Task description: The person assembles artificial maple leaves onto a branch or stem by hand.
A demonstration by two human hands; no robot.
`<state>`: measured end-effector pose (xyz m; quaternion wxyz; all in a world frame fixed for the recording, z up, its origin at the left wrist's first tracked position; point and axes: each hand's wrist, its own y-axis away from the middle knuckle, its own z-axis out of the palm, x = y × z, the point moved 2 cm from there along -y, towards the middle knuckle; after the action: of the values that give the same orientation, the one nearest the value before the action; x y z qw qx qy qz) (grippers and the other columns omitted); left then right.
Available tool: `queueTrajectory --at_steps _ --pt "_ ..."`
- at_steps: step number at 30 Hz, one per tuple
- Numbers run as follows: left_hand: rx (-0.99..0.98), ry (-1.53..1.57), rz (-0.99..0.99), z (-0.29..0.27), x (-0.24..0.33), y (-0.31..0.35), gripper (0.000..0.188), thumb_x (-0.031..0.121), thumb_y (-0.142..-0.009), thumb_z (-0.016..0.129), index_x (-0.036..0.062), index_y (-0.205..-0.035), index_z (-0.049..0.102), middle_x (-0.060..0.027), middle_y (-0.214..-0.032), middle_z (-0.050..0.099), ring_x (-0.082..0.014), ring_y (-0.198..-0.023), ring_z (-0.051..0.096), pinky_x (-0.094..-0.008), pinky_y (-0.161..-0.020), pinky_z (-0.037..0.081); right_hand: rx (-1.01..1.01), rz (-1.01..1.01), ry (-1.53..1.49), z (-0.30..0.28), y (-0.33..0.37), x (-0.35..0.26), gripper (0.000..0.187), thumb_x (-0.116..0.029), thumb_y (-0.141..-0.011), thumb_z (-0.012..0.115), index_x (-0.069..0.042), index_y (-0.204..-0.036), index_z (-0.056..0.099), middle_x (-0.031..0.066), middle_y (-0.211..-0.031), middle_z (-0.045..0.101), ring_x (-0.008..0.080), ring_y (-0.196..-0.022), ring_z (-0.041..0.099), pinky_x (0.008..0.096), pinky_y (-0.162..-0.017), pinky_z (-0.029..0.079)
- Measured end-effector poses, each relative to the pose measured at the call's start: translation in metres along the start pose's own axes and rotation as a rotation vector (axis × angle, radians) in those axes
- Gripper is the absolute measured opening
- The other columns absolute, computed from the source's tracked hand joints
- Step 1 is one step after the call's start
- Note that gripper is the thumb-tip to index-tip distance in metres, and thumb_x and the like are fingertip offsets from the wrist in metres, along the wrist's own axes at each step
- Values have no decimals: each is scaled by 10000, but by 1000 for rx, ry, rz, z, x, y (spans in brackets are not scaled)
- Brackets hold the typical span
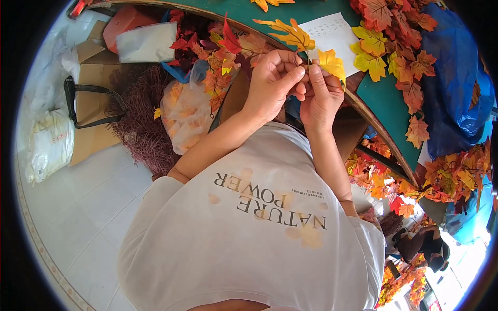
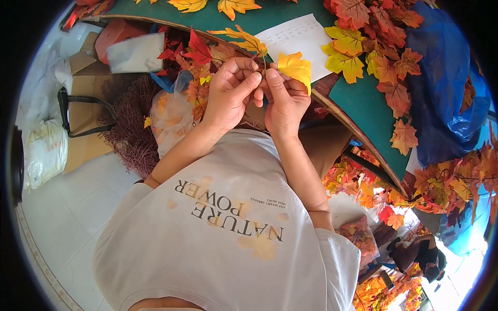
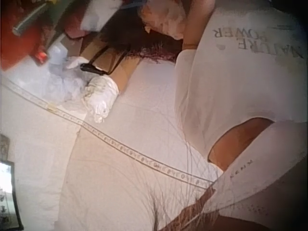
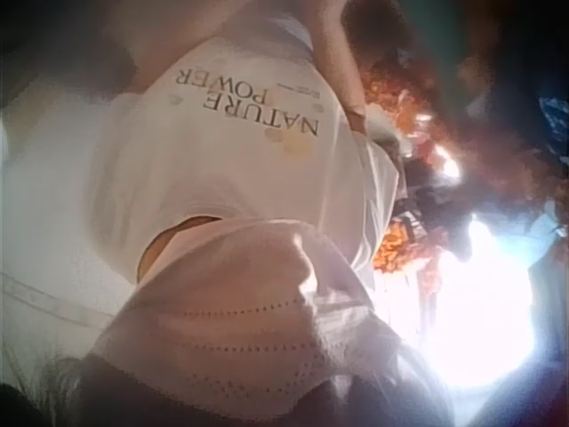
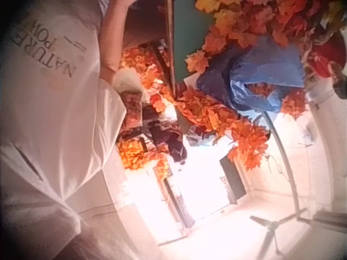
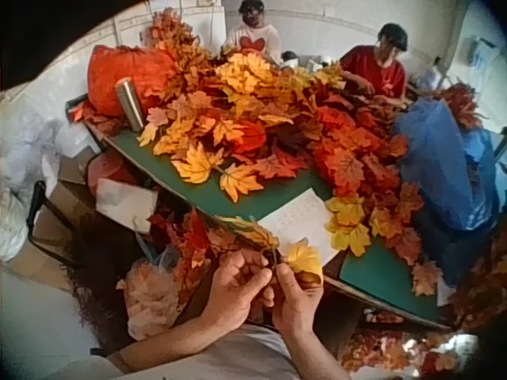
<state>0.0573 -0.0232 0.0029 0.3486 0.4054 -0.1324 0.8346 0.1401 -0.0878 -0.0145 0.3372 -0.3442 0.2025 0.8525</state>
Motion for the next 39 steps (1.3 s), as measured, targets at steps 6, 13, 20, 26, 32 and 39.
queueTrajectory --at_steps 6,13,20,26,32,39 --pt "37 -15 26 -2 -2 1 118 -21 -854 557 -7 -946 485 -73 -730 565 -109 -551 553 -232 -483 496 18 -30 18 -6 0 8 153 20 -818 631 26 -970 611 56 -784 633 111 -606 575 220 -493 463" --pt "13 -50 80 -7 -7 -1 133 -10 -850 568 9 -960 496 -58 -747 567 -102 -553 546 -218 -461 465 -33 -8 65 -15 -1 14 169 24 -819 631 14 -985 603 48 -803 634 104 -627 582 235 -536 483" --pt "204 -117 100 -17 -3 -2 97 34 -872 555 25 -959 516 -61 -782 579 -95 -573 561 -218 -487 485 -163 -67 417 8 8 10 214 -34 -886 556 41 -1086 562 71 -907 616 104 -741 583 248 -649 512" --pt "229 158 116 -54 21 -9 105 105 -905 551 45 -987 525 -45 -868 581 -96 -652 514 -205 -612 463 -445 -526 957 18 31 23 279 -54 -877 532 34 -1141 531 163 -1014 606 247 -875 627 302 -713 513" --pt "311 136 24 -65 -4 17 105 58 -892 556 25 -988 584 -41 -944 603 -121 -875 567 -239 -787 484 -610 -796 1554 8 28 15 360 -89 -669 585 -9 -1019 589 66 -878 603 181 -752 589 298 -555 481" --pt "445 61 -89 -88 -33 33 146 98 -895 564 49 -1031 586 -35 -980 612 -137 -886 588 -271 -809 488 -658 -957 1817 -6 32 28 371 -165 -674 556 -9 -1010 590 16 -747 517 163 -633 502 268 -512 443"
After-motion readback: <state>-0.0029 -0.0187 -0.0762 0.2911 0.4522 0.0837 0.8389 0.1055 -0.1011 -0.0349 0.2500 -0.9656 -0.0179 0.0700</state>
